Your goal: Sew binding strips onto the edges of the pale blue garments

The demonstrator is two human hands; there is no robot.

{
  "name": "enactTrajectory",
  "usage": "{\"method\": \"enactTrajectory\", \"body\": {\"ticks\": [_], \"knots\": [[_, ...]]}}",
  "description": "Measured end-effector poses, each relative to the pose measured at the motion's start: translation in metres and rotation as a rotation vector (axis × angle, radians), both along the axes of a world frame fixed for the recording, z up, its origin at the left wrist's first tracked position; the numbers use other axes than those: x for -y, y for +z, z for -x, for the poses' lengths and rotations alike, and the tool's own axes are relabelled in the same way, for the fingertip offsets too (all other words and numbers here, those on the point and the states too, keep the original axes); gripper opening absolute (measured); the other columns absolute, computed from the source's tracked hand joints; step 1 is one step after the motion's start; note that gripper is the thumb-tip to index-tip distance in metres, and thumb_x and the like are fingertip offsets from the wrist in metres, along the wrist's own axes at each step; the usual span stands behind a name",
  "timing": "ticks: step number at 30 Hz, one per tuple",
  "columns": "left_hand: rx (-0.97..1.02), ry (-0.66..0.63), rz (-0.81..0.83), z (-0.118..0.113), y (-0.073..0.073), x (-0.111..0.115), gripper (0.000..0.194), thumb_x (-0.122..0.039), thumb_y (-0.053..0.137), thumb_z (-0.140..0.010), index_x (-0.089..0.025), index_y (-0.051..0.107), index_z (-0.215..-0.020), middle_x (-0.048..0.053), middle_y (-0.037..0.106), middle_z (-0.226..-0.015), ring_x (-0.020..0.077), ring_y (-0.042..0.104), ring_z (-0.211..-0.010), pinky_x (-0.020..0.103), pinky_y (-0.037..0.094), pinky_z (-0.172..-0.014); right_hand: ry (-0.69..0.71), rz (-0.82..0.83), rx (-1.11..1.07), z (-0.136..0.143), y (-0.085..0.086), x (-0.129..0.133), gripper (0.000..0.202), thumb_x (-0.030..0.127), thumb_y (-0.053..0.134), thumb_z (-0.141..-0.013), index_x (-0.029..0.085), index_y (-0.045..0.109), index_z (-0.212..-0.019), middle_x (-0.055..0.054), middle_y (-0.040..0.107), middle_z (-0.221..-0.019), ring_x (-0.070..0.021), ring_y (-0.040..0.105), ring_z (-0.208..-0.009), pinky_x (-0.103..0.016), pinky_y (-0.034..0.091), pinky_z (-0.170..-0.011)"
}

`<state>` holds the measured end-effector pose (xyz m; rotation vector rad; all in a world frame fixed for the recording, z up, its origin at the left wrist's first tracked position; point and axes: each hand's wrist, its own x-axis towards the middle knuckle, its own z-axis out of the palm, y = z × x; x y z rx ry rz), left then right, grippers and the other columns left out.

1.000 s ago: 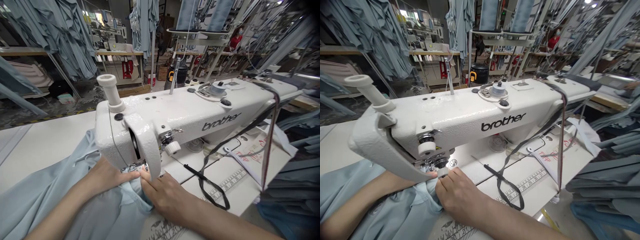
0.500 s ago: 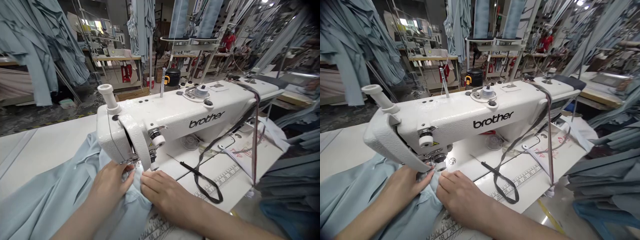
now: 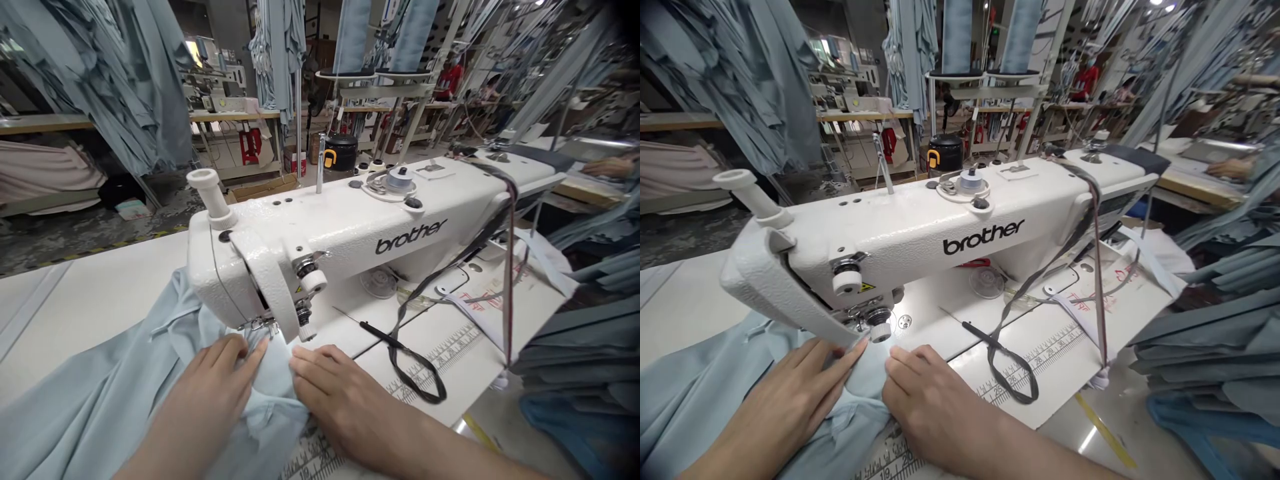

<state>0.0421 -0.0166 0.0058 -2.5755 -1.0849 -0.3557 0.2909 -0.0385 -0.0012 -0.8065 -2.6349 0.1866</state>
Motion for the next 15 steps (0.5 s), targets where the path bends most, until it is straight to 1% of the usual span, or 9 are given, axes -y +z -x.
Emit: {"method": "enactTrajectory", "body": {"ticks": [2,5,7,8,10,12,14,15], "knots": [[0.009,-0.003,0.016,0.007,-0.002,-0.007,0.039,-0.011,0.041,-0.094,-0.016,0.068,-0.123,0.011,0.067,-0.09,0.024,0.068,-0.075,0.036,0.056,-0.063,0.002,0.0,0.02,0.002,0.001,-0.005,0.023,0.0,0.043,-0.094,0.008,0.062,-0.104,-0.017,0.065,-0.121,-0.0286,0.052,-0.128,-0.039,0.043,-0.104],[0.042,-0.004,0.023,0.012,-0.003,-0.015,0.035,-0.018,0.041,-0.098,-0.021,0.068,-0.12,0.008,0.066,-0.087,0.0234,0.066,-0.076,0.036,0.054,-0.066,0.012,0.028,0.045,0.003,0.006,-0.014,0.02,0.0,0.045,-0.095,0.009,0.063,-0.101,-0.016,0.065,-0.119,-0.0276,0.053,-0.125,-0.038,0.044,-0.101],[0.1,-0.046,0.038,0.01,-0.001,-0.017,0.035,-0.021,0.039,-0.1,-0.023,0.068,-0.12,0.007,0.069,-0.095,0.0234,0.067,-0.086,0.037,0.054,-0.074,0.051,0.082,0.062,0.003,0.011,-0.02,0.017,0.001,0.049,-0.095,0.009,0.064,-0.099,-0.014,0.066,-0.115,-0.0256,0.056,-0.117,-0.036,0.045,-0.097],[0.148,-0.082,0.082,0.009,0.002,-0.017,0.036,-0.021,0.038,-0.101,-0.024,0.067,-0.122,0.006,0.071,-0.1,0.0223,0.067,-0.091,0.036,0.053,-0.079,0.088,0.116,0.065,0.002,0.014,-0.024,0.015,0.001,0.052,-0.094,0.01,0.064,-0.099,-0.013,0.067,-0.111,-0.0242,0.057,-0.112,-0.035,0.046,-0.095],[0.246,-0.135,0.214,0.007,0.011,-0.014,0.036,-0.023,0.037,-0.103,-0.027,0.066,-0.124,0.004,0.073,-0.105,0.0189,0.066,-0.095,0.032,0.052,-0.088,0.172,0.179,0.039,0.001,0.019,-0.031,0.013,0.001,0.057,-0.093,0.01,0.065,-0.097,-0.009,0.068,-0.101,-0.0206,0.058,-0.101,-0.031,0.047,-0.091],[0.298,-0.13,0.32,0.009,0.024,-0.006,0.033,-0.026,0.04,-0.103,-0.028,0.069,-0.12,0.003,0.074,-0.099,0.0183,0.066,-0.092,0.033,0.052,-0.093,0.219,0.206,-0.011,0.002,0.02,-0.038,0.011,0.004,0.059,-0.096,0.012,0.065,-0.092,-0.005,0.068,-0.091,-0.0176,0.057,-0.094,-0.027,0.047,-0.09],[0.298,-0.086,0.334,0.017,0.037,0.008,0.031,-0.027,0.043,-0.102,-0.027,0.072,-0.111,0.003,0.073,-0.09,0.0193,0.067,-0.088,0.038,0.051,-0.099,0.21,0.205,-0.043,0.004,0.019,-0.04,0.016,0.013,0.06,-0.101,0.013,0.065,-0.086,-0.003,0.066,-0.085,-0.0163,0.057,-0.089,-0.027,0.046,-0.089],[0.301,-0.07,0.33,0.022,0.042,0.019,0.03,-0.026,0.043,-0.103,-0.027,0.073,-0.106,0.002,0.072,-0.086,0.0189,0.066,-0.086,0.04,0.05,-0.103,0.192,0.203,-0.049,0.006,0.018,-0.038,0.016,0.017,0.062,-0.101,0.014,0.065,-0.086,-0.004,0.066,-0.085,-0.0167,0.057,-0.089,-0.028,0.046,-0.088]]}}
